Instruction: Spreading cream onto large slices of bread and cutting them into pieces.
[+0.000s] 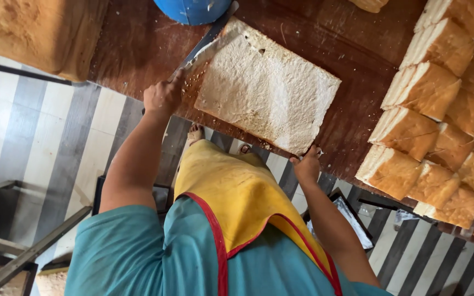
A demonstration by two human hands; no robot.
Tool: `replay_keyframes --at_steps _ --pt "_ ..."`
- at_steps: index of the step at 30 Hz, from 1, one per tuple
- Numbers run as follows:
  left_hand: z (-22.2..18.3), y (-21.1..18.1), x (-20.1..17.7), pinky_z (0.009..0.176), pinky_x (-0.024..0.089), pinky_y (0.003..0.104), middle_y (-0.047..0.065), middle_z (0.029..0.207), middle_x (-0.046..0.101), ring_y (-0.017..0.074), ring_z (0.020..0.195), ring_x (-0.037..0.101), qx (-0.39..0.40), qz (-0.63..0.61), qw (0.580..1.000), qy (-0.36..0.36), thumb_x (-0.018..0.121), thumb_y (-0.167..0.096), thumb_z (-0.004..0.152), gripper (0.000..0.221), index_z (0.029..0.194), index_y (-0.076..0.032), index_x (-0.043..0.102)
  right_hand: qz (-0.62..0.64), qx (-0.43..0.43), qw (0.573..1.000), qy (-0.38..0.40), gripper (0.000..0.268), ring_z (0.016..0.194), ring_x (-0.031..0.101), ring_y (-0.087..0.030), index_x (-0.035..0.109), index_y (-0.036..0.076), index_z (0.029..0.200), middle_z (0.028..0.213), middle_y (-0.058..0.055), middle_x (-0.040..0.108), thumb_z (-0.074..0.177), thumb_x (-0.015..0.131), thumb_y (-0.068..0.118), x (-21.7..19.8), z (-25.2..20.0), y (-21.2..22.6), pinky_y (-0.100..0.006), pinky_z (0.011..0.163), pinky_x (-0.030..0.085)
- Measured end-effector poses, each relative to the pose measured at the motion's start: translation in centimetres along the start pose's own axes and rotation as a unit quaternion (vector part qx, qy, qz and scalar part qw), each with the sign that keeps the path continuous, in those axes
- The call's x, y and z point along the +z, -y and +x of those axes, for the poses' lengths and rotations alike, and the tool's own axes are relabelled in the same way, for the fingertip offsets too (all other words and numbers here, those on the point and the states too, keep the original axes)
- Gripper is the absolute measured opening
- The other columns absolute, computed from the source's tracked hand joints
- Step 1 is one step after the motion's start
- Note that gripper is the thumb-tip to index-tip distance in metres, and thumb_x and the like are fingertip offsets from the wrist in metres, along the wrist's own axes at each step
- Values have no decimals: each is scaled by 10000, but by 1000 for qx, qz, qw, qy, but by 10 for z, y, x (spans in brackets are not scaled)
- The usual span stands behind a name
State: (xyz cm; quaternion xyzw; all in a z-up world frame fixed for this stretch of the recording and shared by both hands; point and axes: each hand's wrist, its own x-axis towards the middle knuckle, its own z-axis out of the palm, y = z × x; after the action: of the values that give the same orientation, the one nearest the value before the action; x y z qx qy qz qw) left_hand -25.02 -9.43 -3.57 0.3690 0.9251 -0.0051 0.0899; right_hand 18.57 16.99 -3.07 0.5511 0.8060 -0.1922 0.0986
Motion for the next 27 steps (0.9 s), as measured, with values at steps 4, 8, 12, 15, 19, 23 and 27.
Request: replay_keyframes --at_steps 4,8,12,15,19,23,27 --pt "-17 -26 -31 406 467 338 64 829 749 196 585 679 37 -42 998 -28 389 -385 1110 456 1565 -390 403 20 7 1000 -9 1015 1192 630 -423 309 -5 1544 1357 -286 603 764 901 258 2 -2 1 -468 986 513" --pt "-52 -70 -39 378 447 327 99 866 728 180 514 638 95 -86 972 196 267 -393 1120 438 1538 -462 378 47 2 998 -37 1011 1176 635 -414 317 9 1533 1399 -294 561 737 906 217 9 -2 0 -460 975 514" --pt "-84 -81 22 666 555 406 138 937 779 237 699 683 142 -138 928 316 310 -540 1098 451 1485 -416 507 38 39 998 -31 1015 1190 623 -413 304 51 1552 1406 -272 562 752 903 227 5 -6 7 -464 987 501" --pt "-94 -69 28 829 555 453 167 933 776 319 801 706 201 -234 906 288 437 -519 1043 448 1472 -430 533 36 101 994 17 1025 1200 630 -398 264 90 1606 1380 -248 599 800 871 264 -9 -14 25 -466 1010 495" --pt "-90 -69 -16 855 575 449 173 906 768 342 827 740 185 -264 883 342 459 -511 1019 439 1439 -438 564 36 111 993 29 1032 1205 630 -394 245 92 1627 1371 -241 612 821 862 280 -5 -7 19 -466 1016 494" --pt "-96 -85 0 839 571 491 180 988 746 377 895 729 41 -354 895 268 499 -477 1008 442 1442 -426 560 46 49 997 -24 1040 1198 618 -404 280 47 1574 1423 -275 544 765 902 246 10 -4 3 -463 991 492" --pt "-102 -100 13 883 548 513 207 1018 730 415 946 694 91 -280 919 263 491 -480 1029 458 1484 -431 523 68 28 996 -49 1015 1197 630 -404 325 37 1554 1377 -262 600 748 907 243 12 -7 -2 -457 1005 495"
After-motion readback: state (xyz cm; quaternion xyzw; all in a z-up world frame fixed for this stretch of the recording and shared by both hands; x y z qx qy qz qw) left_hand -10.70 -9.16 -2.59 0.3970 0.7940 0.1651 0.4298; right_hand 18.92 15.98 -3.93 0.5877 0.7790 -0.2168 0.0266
